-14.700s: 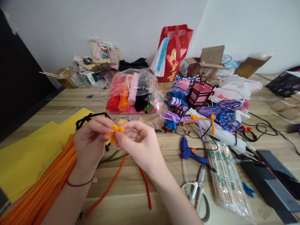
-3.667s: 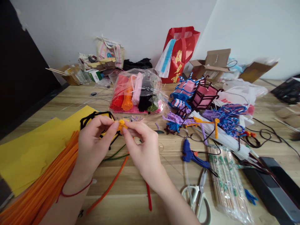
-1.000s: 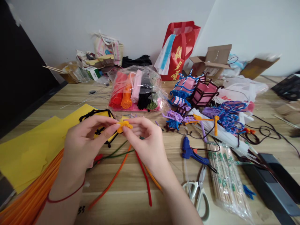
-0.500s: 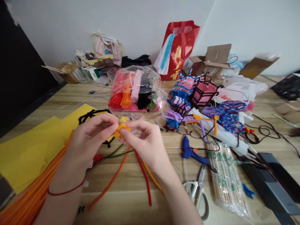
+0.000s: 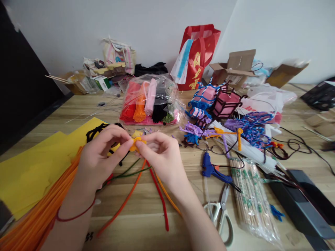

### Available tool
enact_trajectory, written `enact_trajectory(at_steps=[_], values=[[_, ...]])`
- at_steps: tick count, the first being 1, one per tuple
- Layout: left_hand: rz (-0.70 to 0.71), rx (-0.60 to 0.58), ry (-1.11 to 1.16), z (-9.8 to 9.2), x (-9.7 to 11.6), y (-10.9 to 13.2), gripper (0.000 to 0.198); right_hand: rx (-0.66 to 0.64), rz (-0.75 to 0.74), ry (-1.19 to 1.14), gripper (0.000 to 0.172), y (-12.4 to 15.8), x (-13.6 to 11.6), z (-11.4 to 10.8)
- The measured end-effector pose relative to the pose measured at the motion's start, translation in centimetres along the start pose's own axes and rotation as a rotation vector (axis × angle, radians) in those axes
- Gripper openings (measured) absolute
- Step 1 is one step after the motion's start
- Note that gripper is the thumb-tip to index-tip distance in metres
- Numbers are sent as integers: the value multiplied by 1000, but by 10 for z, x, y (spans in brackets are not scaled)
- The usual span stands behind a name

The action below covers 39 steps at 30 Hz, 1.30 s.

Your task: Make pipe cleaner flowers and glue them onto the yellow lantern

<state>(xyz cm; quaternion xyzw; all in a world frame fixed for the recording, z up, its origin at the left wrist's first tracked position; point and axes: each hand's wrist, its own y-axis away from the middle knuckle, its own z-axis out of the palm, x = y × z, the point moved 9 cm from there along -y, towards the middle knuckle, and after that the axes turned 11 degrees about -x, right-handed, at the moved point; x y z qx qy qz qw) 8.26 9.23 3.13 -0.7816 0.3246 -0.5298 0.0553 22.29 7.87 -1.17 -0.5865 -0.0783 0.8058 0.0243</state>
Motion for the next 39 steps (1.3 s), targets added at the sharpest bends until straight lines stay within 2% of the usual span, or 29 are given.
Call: enact_trajectory(at_steps=[3,5,8,11,13,16,18,25,29,31,35,39], values=[[39,4,-216,-1,8,0,5,71,-46,141,13,1,-2,-3],[55,7,-269,0,12,1,7,90,-84,247,10,4,-6,-2],[31,60,-264,-1,12,3,15,98,-183,458,3,10,-17,5],[-20,136,-199,-1,5,5,20,118,-306,659,9,17,-29,13],[-73,153,-92,-1,-5,5,20,117,-305,627,10,16,-28,13],[-170,130,89,-2,-21,5,20,62,-198,350,13,9,-16,8],[-199,114,130,-5,-24,5,20,34,-138,197,16,5,-10,7],[-117,116,19,-15,-2,8,14,-6,-6,-27,19,1,0,7],[-68,64,-116,-8,10,9,9,44,-25,22,24,2,-1,4],[-36,84,-234,-8,15,10,7,89,-58,86,23,4,-5,2],[35,159,-383,-11,21,13,11,109,-158,263,9,10,-15,5],[90,203,-440,-13,25,17,13,102,-242,450,11,15,-24,10]])
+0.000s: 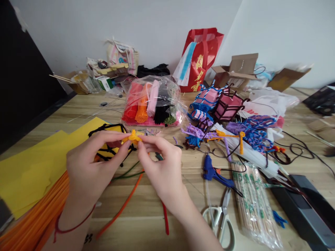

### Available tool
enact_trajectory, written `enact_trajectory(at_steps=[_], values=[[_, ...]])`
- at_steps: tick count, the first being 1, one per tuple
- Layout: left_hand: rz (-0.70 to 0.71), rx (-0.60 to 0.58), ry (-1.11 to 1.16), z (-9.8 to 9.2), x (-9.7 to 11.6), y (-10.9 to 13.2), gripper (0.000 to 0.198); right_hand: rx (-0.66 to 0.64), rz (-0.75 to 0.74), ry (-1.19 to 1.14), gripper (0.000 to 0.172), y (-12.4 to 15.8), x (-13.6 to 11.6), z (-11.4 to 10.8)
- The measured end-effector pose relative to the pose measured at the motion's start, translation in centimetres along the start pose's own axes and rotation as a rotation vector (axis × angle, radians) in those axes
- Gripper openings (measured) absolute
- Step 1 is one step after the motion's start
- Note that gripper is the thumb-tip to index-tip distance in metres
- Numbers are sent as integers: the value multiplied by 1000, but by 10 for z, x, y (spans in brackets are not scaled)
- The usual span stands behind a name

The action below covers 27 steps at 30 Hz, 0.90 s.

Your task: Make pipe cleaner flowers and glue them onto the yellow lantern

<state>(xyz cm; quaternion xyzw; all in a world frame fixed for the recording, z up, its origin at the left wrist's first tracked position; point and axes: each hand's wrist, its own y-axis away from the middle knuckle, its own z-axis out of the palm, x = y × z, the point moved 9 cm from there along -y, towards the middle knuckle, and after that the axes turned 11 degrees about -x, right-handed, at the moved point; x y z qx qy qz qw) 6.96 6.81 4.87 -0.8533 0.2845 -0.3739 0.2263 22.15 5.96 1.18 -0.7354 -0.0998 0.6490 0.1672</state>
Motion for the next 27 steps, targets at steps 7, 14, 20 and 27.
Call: enact_trajectory(at_steps=[7,14,20,27], values=[[77,-38,-71,2,11,-2,14,6,-172,271,11,1,-22,0],[99,-26,-73,6,9,0,12,-31,-220,354,10,0,-22,4],[102,12,-119,9,12,0,9,-45,-260,376,11,1,-20,7],[40,-51,-21,14,3,-3,10,-99,-154,344,7,-5,-9,7]])
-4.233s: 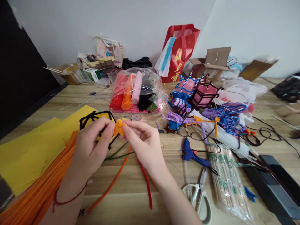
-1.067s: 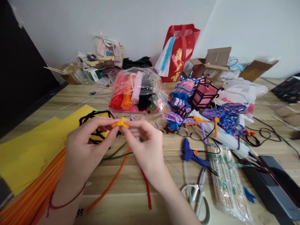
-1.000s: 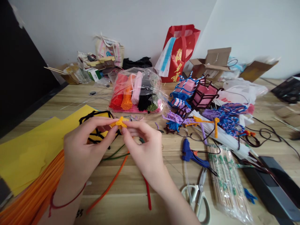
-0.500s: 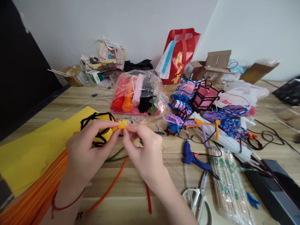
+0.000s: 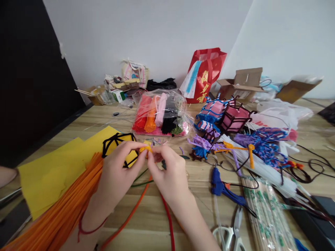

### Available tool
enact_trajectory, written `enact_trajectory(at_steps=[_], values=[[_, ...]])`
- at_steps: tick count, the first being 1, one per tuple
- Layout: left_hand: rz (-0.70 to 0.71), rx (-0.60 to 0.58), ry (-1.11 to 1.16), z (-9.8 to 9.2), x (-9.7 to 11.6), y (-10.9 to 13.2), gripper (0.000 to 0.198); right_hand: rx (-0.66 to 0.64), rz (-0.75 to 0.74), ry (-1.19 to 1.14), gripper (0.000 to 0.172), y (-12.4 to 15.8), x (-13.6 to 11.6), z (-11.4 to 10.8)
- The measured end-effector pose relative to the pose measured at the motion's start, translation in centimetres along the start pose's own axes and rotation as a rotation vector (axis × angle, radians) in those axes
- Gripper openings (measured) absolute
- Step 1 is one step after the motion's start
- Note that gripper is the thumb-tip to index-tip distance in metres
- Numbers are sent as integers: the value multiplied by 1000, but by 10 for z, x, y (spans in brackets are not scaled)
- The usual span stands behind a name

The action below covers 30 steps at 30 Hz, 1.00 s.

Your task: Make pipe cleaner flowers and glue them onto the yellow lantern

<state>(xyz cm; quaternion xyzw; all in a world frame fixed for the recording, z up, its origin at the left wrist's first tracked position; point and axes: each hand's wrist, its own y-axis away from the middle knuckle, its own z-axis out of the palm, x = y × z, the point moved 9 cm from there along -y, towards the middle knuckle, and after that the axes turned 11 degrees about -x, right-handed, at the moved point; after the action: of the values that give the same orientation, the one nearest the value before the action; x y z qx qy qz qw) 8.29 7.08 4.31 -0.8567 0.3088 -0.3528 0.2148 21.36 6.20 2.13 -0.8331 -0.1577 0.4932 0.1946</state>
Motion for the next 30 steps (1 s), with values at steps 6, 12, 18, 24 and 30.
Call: enact_trajectory(at_steps=[6,12,18,24,30], values=[[-155,-139,180,23,-33,2,11,-60,168,-183,10,4,34,21],[-192,-158,250,38,-61,29,8,-41,376,-553,32,27,82,68],[-263,-66,321,55,-92,78,7,-91,519,-779,49,56,113,117],[-282,-71,371,76,-120,112,25,-125,650,-880,36,80,151,162],[-299,-85,447,91,-137,123,34,-130,761,-998,36,103,173,198]])
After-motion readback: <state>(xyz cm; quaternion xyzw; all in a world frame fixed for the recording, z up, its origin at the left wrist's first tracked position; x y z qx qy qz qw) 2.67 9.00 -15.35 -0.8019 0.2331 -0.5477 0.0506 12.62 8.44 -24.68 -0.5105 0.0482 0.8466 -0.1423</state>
